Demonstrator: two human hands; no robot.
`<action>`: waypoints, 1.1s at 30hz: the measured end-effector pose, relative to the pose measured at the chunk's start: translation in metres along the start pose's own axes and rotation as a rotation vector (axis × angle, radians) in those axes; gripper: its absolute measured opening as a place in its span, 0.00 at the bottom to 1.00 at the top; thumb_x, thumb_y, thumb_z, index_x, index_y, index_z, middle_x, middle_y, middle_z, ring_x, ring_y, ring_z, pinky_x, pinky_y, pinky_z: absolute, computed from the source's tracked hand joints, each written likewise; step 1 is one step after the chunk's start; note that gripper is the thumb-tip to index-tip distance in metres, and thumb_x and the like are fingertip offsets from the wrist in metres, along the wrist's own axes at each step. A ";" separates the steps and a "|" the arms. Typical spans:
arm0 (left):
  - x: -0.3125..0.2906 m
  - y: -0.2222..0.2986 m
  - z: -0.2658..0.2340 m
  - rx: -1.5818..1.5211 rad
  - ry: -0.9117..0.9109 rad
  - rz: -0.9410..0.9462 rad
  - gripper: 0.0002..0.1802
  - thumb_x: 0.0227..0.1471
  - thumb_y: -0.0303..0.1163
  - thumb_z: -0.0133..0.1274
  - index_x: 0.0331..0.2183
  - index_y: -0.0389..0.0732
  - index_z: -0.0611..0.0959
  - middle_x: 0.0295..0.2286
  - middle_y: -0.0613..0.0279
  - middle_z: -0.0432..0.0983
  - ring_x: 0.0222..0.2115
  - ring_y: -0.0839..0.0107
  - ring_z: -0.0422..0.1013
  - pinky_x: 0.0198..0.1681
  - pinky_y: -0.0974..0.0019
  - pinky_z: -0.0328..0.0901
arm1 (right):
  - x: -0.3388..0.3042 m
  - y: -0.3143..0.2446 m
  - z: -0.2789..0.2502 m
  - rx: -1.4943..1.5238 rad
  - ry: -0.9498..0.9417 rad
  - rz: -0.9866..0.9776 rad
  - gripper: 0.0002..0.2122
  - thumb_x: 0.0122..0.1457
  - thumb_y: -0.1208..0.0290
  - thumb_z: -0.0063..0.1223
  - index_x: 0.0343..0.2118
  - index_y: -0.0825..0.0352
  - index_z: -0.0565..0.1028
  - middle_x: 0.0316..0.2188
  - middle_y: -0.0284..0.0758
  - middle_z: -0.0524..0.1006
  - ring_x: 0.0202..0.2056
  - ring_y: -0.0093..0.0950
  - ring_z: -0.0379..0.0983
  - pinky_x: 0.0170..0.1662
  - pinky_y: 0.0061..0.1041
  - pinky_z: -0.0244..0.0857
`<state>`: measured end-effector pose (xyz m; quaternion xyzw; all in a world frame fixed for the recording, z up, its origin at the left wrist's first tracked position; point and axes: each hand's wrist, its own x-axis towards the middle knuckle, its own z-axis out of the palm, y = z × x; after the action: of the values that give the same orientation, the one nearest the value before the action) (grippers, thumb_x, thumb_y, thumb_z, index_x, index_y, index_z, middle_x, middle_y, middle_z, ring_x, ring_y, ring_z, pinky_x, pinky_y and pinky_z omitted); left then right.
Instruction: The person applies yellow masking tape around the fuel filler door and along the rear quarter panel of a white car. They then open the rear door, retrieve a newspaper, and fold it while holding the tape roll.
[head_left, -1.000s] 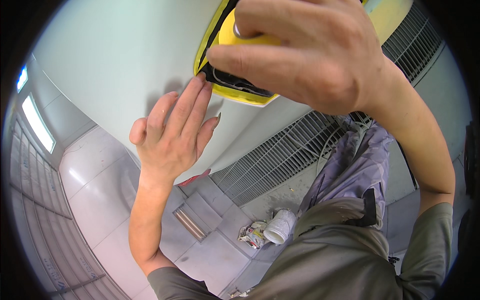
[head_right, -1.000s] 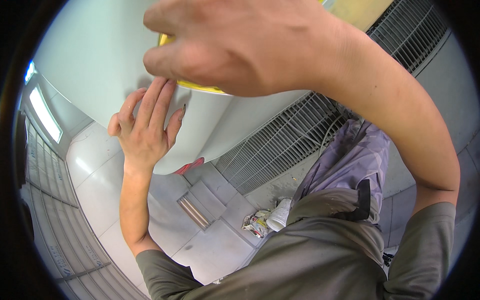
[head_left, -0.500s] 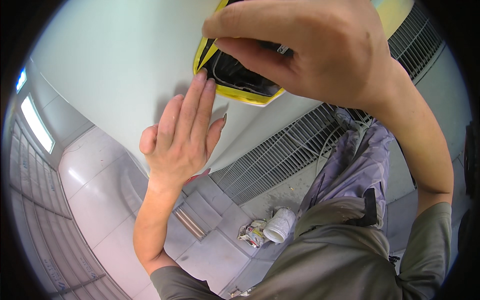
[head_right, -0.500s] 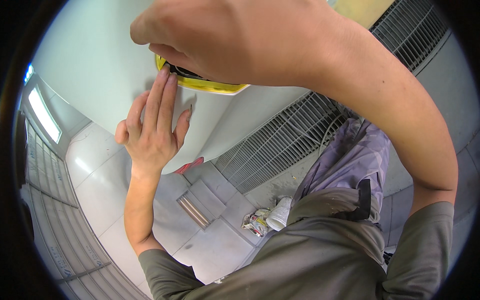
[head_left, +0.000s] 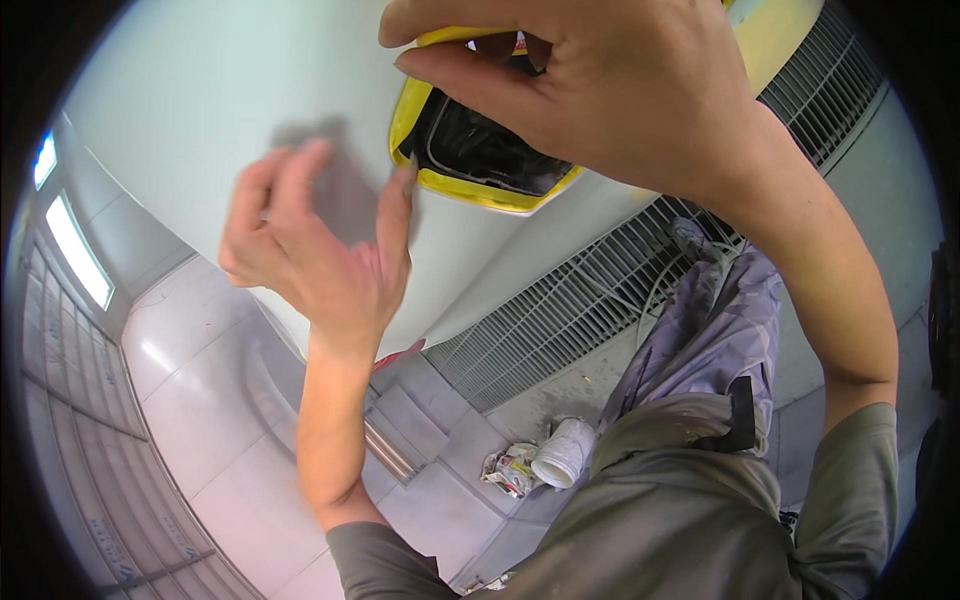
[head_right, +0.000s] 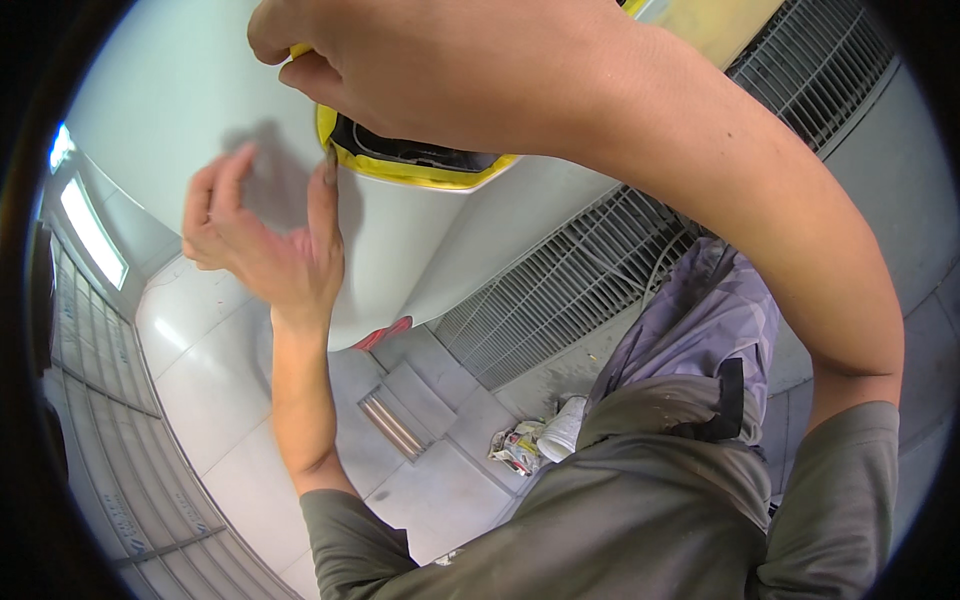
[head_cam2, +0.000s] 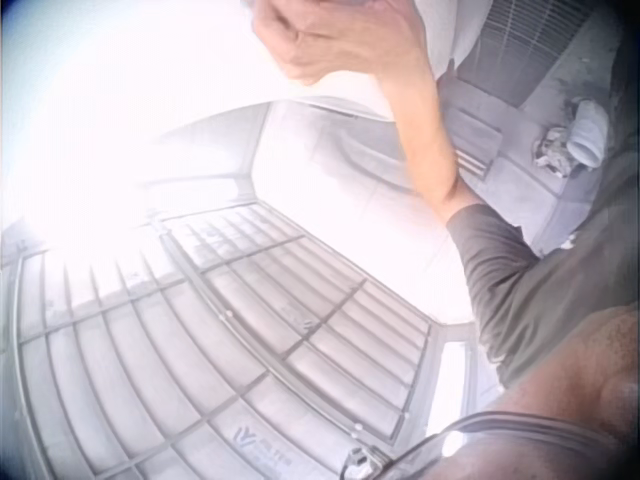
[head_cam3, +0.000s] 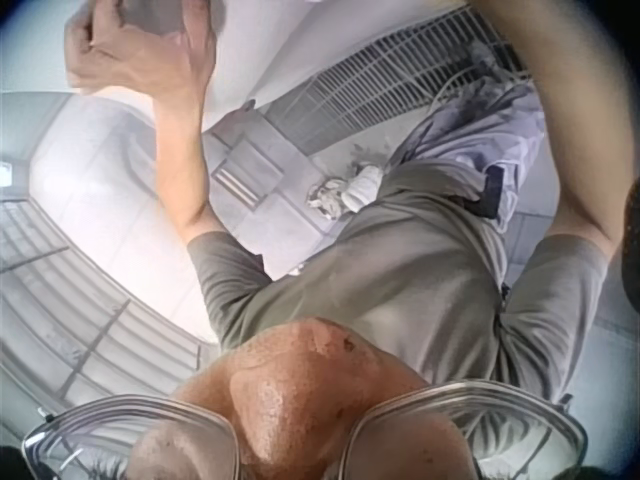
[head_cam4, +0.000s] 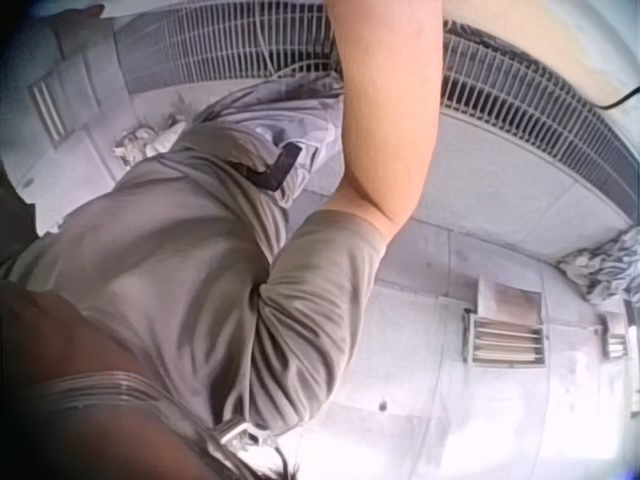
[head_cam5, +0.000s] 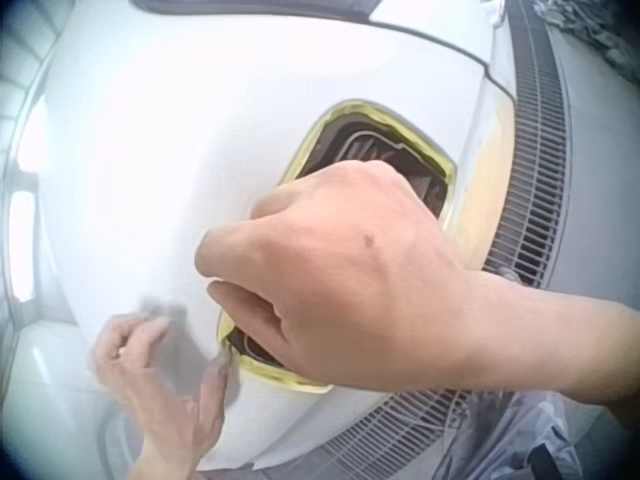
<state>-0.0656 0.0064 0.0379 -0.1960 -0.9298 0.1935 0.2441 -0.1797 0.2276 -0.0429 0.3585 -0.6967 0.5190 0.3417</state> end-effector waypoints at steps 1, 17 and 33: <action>0.001 0.000 0.005 0.043 0.037 -0.094 0.40 0.45 0.51 0.72 0.56 0.47 0.78 0.56 0.61 0.65 0.57 0.63 0.57 0.56 0.55 0.47 | -0.001 0.001 0.002 -0.002 0.007 -0.003 0.08 0.50 0.74 0.62 0.19 0.66 0.74 0.13 0.38 0.72 0.17 0.38 0.74 0.24 0.35 0.67; 0.004 0.019 0.024 0.177 0.039 -0.144 0.44 0.59 0.61 0.59 0.62 0.36 0.69 0.60 0.51 0.56 0.64 0.51 0.49 0.64 0.47 0.42 | 0.000 -0.006 -0.009 0.174 0.006 0.117 0.09 0.52 0.73 0.60 0.18 0.66 0.73 0.13 0.38 0.72 0.18 0.37 0.74 0.24 0.35 0.67; 0.009 0.015 0.024 0.182 0.072 -0.127 0.44 0.58 0.60 0.60 0.62 0.37 0.69 0.61 0.51 0.55 0.64 0.47 0.49 0.64 0.44 0.42 | -0.001 -0.008 -0.007 0.006 -0.091 0.098 0.09 0.52 0.72 0.61 0.19 0.66 0.73 0.14 0.38 0.73 0.19 0.38 0.76 0.22 0.35 0.68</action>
<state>-0.0817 0.0174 0.0149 -0.1205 -0.9095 0.2543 0.3060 -0.1713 0.2328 -0.0383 0.3480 -0.7268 0.5203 0.2827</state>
